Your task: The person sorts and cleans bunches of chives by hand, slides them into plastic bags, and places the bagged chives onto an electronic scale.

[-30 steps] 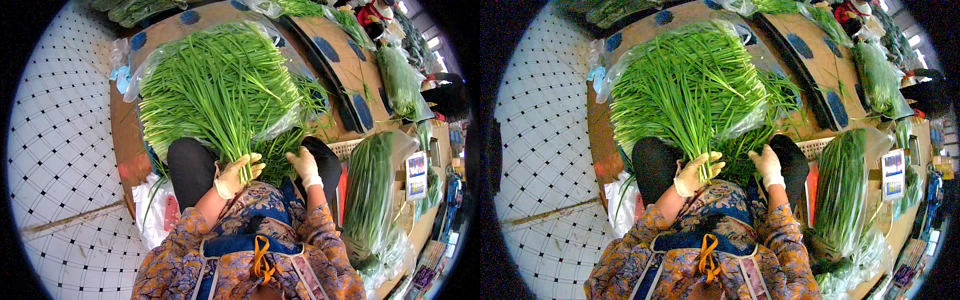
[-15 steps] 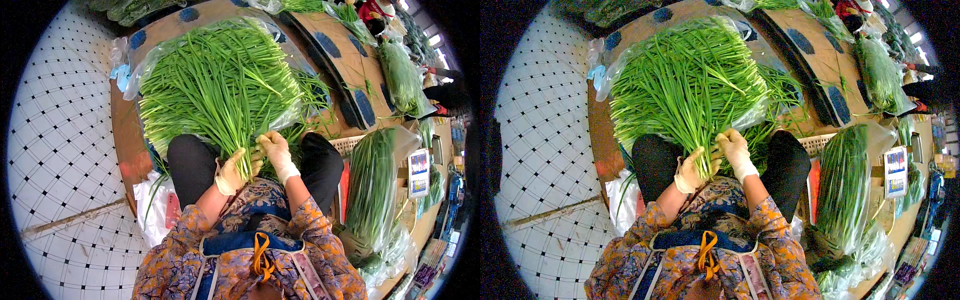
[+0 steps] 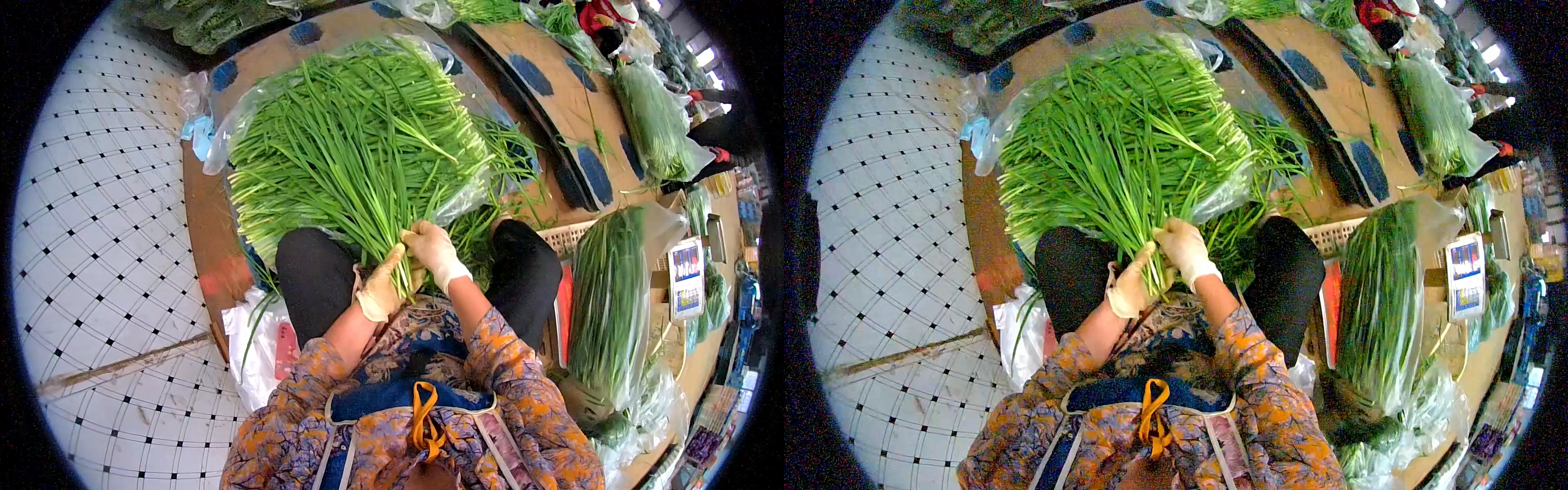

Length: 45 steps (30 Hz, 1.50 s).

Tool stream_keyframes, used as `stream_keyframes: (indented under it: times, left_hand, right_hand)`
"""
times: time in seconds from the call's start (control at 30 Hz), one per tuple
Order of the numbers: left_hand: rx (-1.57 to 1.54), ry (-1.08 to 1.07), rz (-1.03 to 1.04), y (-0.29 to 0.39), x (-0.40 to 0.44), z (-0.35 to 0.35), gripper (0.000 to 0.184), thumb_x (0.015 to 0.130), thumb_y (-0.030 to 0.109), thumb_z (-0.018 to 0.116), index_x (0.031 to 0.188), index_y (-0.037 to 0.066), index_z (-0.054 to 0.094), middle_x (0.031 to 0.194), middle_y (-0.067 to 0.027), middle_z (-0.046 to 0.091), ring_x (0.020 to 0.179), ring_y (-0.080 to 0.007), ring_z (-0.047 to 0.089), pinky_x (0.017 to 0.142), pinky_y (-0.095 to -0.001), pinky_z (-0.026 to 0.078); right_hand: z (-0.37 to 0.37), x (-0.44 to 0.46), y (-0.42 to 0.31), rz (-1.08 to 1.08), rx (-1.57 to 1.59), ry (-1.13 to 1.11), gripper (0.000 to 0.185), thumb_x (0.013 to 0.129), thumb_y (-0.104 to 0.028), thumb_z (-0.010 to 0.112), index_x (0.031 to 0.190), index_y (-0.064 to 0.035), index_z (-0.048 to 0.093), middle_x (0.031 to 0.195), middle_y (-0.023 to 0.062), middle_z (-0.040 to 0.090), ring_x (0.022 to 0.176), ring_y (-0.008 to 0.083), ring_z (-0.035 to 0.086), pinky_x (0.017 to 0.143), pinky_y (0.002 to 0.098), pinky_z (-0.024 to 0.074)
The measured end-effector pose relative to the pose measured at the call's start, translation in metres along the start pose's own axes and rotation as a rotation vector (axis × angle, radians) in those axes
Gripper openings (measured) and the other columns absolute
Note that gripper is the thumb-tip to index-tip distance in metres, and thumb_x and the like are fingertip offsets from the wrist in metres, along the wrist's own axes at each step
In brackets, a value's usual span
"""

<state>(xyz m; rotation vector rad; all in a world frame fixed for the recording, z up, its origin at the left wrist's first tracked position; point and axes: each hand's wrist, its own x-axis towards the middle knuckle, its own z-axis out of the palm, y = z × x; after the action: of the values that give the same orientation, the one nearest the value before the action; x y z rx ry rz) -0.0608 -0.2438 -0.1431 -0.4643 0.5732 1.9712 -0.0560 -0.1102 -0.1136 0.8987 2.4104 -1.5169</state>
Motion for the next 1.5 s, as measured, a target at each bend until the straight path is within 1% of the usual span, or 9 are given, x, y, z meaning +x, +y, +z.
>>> stream_keyframes:
  times: [0.17,0.3,0.67,0.83,0.9,0.97,1.2,1.37,1.5]
  left_hand:
    - [0.06,-0.091,0.098,-0.002,0.009,-0.011,0.018,0.087,0.024,0.055,0.102,0.013,0.057,0.088,-0.0007,0.062,0.069,-0.0159,0.059,0.057,-0.0256,0.05]
    - [0.199,0.025,0.123,-0.003,0.005,0.011,0.023,0.087,0.024,0.056,0.095,0.003,0.059,0.078,-0.0035,0.062,0.062,-0.0121,0.058,0.052,-0.0233,0.047]
    - [0.033,0.185,0.213,-0.01,0.014,0.007,0.02,0.082,0.012,0.061,0.097,0.0,0.056,0.084,-0.0117,0.063,0.068,-0.0226,0.064,0.057,-0.0302,0.055]
    - [0.275,0.159,0.23,-0.008,0.003,0.013,0.023,0.08,0.011,0.064,0.1,0.003,0.054,0.085,-0.0064,0.06,0.07,-0.0187,0.06,0.056,-0.027,0.052]
    - [0.401,0.162,0.272,-0.012,0.007,0.015,0.024,0.08,0.01,0.063,0.101,0.004,0.053,0.084,-0.0047,0.059,0.07,-0.0168,0.059,0.057,-0.0257,0.05]
    - [0.515,0.052,0.334,-0.013,0.005,0.016,0.03,0.081,0.007,0.059,0.109,0.004,0.05,0.094,-0.0069,0.059,0.077,-0.0156,0.058,0.061,-0.0258,0.047]
    - [0.144,-0.126,0.099,0.001,-0.031,0.016,0.034,0.088,0.017,0.049,0.12,0.005,0.046,0.106,-0.0088,0.058,0.094,-0.0228,0.057,0.082,-0.0375,0.047]
    - [-0.08,-0.277,-0.031,-0.004,-0.019,0.001,0.038,0.09,0.03,0.045,0.117,0.003,0.048,0.106,-0.0145,0.059,0.096,-0.031,0.058,0.084,-0.047,0.047]
    - [-0.068,-0.182,-0.001,-0.005,-0.023,0.006,0.031,0.092,0.021,0.044,0.117,0.004,0.047,0.107,-0.0146,0.057,0.092,-0.0309,0.059,0.076,-0.0431,0.052]
  right_hand:
    - [-0.009,-0.034,0.004,-0.469,-0.167,0.236,0.018,0.083,-0.021,0.055,0.09,-0.0045,0.057,0.078,0.0169,0.059,0.075,0.0348,0.057,0.068,0.04,0.0452]
    - [-0.014,-0.055,0.016,-0.185,0.7,0.133,0.012,0.088,-0.011,0.054,0.086,0.0001,0.057,0.08,0.0048,0.062,0.061,0.0065,0.055,0.052,0.0203,0.0439]
    - [-0.051,-0.055,0.025,-0.257,1.071,0.366,0.01,0.089,-0.015,0.053,0.085,-0.006,0.053,0.076,0.0048,0.061,0.052,0.0088,0.051,0.048,0.0202,0.0431]
    - [-0.092,-0.049,0.033,-0.081,-0.226,0.252,0.027,0.077,-0.029,0.066,0.077,-0.0049,0.055,0.062,0.0099,0.056,0.054,0.0192,0.053,0.052,0.0327,0.0432]
    - [-0.063,-0.05,0.013,-0.369,-0.195,0.299,0.031,0.074,-0.032,0.068,0.078,-0.0039,0.054,0.068,0.0137,0.056,0.06,0.0269,0.054,0.056,0.0358,0.0443]
    - [-0.039,-0.045,-0.009,-0.442,-0.378,0.195,0.035,0.076,-0.027,0.069,0.093,0.0005,0.055,0.077,0.0113,0.06,0.066,0.0167,0.058,0.057,0.0301,0.0471]
    - [-0.004,-0.023,0.021,-0.022,0.34,-0.013,0.024,0.083,-0.023,0.061,0.09,-0.0008,0.055,0.069,0.0054,0.056,0.057,0.0128,0.051,0.05,0.0273,0.0454]
    - [-0.009,-0.026,0.02,0.094,0.237,0.045,0.026,0.081,-0.023,0.063,0.091,-0.0005,0.055,0.075,0.0087,0.058,0.063,0.0193,0.055,0.055,0.0301,0.0473]
    - [-0.019,-0.035,-0.013,-0.506,-0.192,0.386,0.023,0.077,-0.018,0.063,0.094,-0.0045,0.056,0.083,0.0159,0.058,0.081,0.0346,0.056,0.076,0.0381,0.0452]
